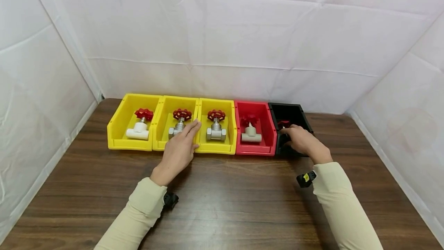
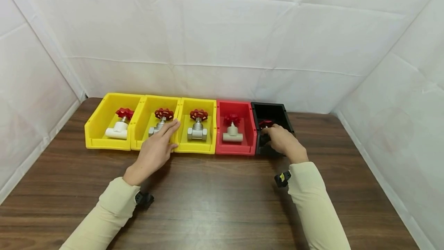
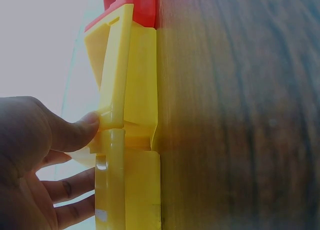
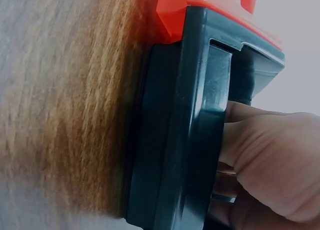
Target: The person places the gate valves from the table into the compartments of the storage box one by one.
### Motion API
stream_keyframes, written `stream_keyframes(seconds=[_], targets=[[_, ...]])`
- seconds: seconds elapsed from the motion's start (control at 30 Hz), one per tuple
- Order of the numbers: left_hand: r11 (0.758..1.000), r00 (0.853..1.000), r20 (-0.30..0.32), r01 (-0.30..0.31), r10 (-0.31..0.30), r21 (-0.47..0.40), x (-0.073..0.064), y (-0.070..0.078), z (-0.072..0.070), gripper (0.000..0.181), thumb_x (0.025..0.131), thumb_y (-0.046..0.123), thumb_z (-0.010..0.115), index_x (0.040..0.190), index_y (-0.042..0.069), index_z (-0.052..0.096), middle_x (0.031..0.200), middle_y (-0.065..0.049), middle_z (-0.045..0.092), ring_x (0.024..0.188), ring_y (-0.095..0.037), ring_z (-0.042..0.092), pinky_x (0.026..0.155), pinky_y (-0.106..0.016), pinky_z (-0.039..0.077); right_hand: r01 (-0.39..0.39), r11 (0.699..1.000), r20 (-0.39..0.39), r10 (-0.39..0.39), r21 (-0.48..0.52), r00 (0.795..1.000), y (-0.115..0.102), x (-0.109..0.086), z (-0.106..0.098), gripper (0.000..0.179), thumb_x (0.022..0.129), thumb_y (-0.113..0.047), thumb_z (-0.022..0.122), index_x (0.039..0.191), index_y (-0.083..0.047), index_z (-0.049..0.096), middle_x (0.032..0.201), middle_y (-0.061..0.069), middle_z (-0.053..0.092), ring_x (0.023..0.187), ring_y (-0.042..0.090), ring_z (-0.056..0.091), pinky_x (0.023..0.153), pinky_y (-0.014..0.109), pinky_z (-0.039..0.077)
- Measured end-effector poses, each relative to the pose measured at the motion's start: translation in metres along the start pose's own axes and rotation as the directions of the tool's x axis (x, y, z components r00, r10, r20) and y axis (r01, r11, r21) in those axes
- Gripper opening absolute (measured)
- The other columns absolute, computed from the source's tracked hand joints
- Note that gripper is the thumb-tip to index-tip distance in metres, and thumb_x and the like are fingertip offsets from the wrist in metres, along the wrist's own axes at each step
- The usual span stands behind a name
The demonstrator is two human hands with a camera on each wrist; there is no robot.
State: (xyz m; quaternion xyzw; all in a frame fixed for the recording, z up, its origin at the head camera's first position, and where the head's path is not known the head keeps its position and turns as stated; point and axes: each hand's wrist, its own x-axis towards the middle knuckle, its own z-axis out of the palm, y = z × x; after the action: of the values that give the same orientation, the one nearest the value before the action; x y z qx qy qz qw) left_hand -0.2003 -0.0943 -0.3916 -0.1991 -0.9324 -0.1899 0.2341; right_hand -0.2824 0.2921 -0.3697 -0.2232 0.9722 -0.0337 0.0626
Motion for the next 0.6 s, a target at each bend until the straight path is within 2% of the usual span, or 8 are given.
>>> stream_keyframes(seconds=[0.3,0.6], targets=[[1.0,1.0,0.022,0.017,-0.017,-0.004,0.001,0.001,0.001,0.061,0.083,0.008,0.074,0.139,0.004,0.05,0.14,-0.009,0.048,0.064,-0.025,0.054,0.046,-0.029,0.04,0.0,1.0,0.001,0.0,0.028,1.0,-0.004,-0.006,-0.006,0.037,0.086,-0.003,0.069,0.122,0.001,0.062,0.119,0.028,0.054,0.111,0.044,0.052,0.089,0.055,0.044],[1.0,1.0,0.025,0.017,-0.017,0.005,0.001,-0.001,-0.002,0.061,0.084,0.009,0.074,0.139,0.004,0.049,0.141,-0.01,0.047,0.063,-0.025,0.054,0.046,-0.029,0.04,-0.049,0.996,-0.045,0.052,0.069,0.998,-0.016,-0.016,-0.004,0.034,0.096,-0.01,0.057,0.129,-0.002,0.058,0.127,0.029,0.048,0.116,0.045,0.048,0.092,0.058,0.041]])
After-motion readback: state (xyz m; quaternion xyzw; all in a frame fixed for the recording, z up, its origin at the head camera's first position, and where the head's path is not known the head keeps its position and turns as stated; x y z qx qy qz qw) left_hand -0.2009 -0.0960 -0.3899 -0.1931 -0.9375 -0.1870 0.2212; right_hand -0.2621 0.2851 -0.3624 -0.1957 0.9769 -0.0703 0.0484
